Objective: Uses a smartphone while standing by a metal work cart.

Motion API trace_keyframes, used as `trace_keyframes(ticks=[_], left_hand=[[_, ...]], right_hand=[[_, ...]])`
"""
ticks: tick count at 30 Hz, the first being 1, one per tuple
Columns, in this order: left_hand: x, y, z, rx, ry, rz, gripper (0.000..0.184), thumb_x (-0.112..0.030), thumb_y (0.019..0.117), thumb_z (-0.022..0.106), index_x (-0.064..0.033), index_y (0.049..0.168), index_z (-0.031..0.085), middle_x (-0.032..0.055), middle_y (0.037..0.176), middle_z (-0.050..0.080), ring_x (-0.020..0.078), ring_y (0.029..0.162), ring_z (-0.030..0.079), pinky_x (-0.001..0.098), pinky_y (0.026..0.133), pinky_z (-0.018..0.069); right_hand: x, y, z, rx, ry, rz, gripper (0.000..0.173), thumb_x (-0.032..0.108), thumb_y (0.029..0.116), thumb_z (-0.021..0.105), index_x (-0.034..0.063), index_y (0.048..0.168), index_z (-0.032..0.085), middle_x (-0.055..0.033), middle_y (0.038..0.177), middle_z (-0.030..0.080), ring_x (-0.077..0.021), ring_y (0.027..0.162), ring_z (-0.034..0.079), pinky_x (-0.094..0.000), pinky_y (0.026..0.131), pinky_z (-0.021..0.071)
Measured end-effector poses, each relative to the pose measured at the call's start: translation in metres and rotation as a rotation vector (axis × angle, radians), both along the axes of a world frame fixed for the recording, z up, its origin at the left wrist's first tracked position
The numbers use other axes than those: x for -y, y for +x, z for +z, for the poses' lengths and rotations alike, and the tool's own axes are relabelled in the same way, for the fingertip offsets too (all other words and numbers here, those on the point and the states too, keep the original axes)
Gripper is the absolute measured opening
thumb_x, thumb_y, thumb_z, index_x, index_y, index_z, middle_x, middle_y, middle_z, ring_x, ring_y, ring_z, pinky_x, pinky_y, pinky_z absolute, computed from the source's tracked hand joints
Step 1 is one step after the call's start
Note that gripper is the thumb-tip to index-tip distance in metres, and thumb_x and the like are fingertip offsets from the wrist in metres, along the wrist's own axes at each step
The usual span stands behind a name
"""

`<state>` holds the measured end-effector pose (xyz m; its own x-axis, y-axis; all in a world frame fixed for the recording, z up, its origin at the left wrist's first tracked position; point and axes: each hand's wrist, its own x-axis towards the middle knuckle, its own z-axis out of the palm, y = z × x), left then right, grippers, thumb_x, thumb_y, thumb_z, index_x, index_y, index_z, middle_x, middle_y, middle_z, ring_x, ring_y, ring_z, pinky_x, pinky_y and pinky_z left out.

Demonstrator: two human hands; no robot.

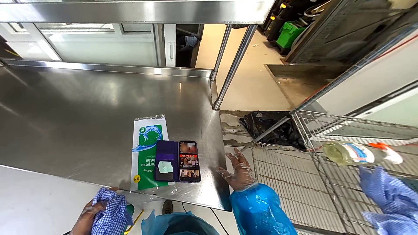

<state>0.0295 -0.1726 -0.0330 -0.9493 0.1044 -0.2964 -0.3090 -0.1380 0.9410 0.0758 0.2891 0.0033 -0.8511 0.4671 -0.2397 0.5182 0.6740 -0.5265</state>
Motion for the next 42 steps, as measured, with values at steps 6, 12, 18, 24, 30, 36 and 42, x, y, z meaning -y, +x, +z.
trace_keyframes(ticks=[6,12,18,24,30,36,42], left_hand=[[0.006,0.002,-0.005,-0.022,0.018,-0.025,0.037,0.000,0.0812,0.043,-0.0108,0.104,0.069,-0.0041,0.095,0.077,0.0029,0.085,0.071,0.0228,0.077,0.0591],[0.009,0.003,-0.007,-0.022,0.035,-0.047,0.037,-0.002,0.0815,0.044,-0.0094,0.108,0.070,-0.0023,0.098,0.077,0.0042,0.088,0.072,0.0234,0.078,0.0590],[0.010,0.002,-0.008,-0.020,0.041,-0.046,0.038,-0.003,0.0806,0.045,-0.0082,0.108,0.070,-0.0012,0.098,0.077,0.0050,0.088,0.072,0.0238,0.078,0.0592],[0.008,0.001,-0.008,-0.010,0.044,-0.041,0.038,-0.001,0.0799,0.045,-0.0087,0.107,0.071,-0.0015,0.098,0.077,0.0042,0.086,0.072,0.0235,0.078,0.0591],[0.008,0.000,-0.007,-0.003,-0.002,-0.041,0.039,-0.002,0.0817,0.041,-0.0075,0.110,0.067,-0.0031,0.097,0.076,0.0033,0.088,0.071,0.0231,0.079,0.0584],[0.008,-0.004,-0.009,0.002,0.026,-0.030,0.037,-0.001,0.0801,0.042,-0.0092,0.104,0.069,-0.0026,0.094,0.077,0.0032,0.083,0.071,0.0224,0.076,0.0586],[0.011,-0.009,-0.016,-0.012,0.044,-0.037,0.037,-0.003,0.0790,0.046,-0.0088,0.106,0.071,-0.0021,0.095,0.077,0.0037,0.084,0.071,0.0226,0.076,0.0586]], right_hand=[[0.003,-0.001,0.001,0.007,-0.002,0.013,0.074,0.032,0.0886,0.081,0.0005,0.148,0.051,-0.0245,0.168,0.021,-0.0445,0.154,0.022,-0.0575,0.123,0.0222],[0.005,-0.001,0.004,0.044,-0.008,0.008,0.074,0.033,0.0897,0.080,0.0027,0.150,0.050,-0.0222,0.169,0.019,-0.0429,0.156,0.019,-0.0569,0.124,0.0199],[0.006,0.001,0.002,0.031,0.002,0.011,0.073,0.033,0.0892,0.081,0.0018,0.149,0.051,-0.0234,0.168,0.021,-0.0436,0.155,0.021,-0.0567,0.124,0.0215],[0.005,0.001,0.002,0.044,0.000,0.018,0.074,0.033,0.0898,0.080,0.0019,0.149,0.050,-0.0229,0.169,0.020,-0.0434,0.155,0.020,-0.0570,0.124,0.0204],[0.007,0.001,0.000,0.038,-0.022,0.011,0.071,0.031,0.0893,0.080,0.0017,0.148,0.052,-0.0224,0.169,0.020,-0.0432,0.156,0.019,-0.0574,0.124,0.0192],[0.007,-0.002,-0.002,0.042,-0.026,0.011,0.072,0.032,0.0891,0.080,0.0018,0.148,0.052,-0.0228,0.169,0.020,-0.0436,0.156,0.019,-0.0580,0.124,0.0187],[0.007,-0.007,-0.003,0.054,-0.003,0.019,0.072,0.033,0.0889,0.080,0.0023,0.148,0.052,-0.0230,0.168,0.021,-0.0432,0.156,0.019,-0.0574,0.124,0.0188]])
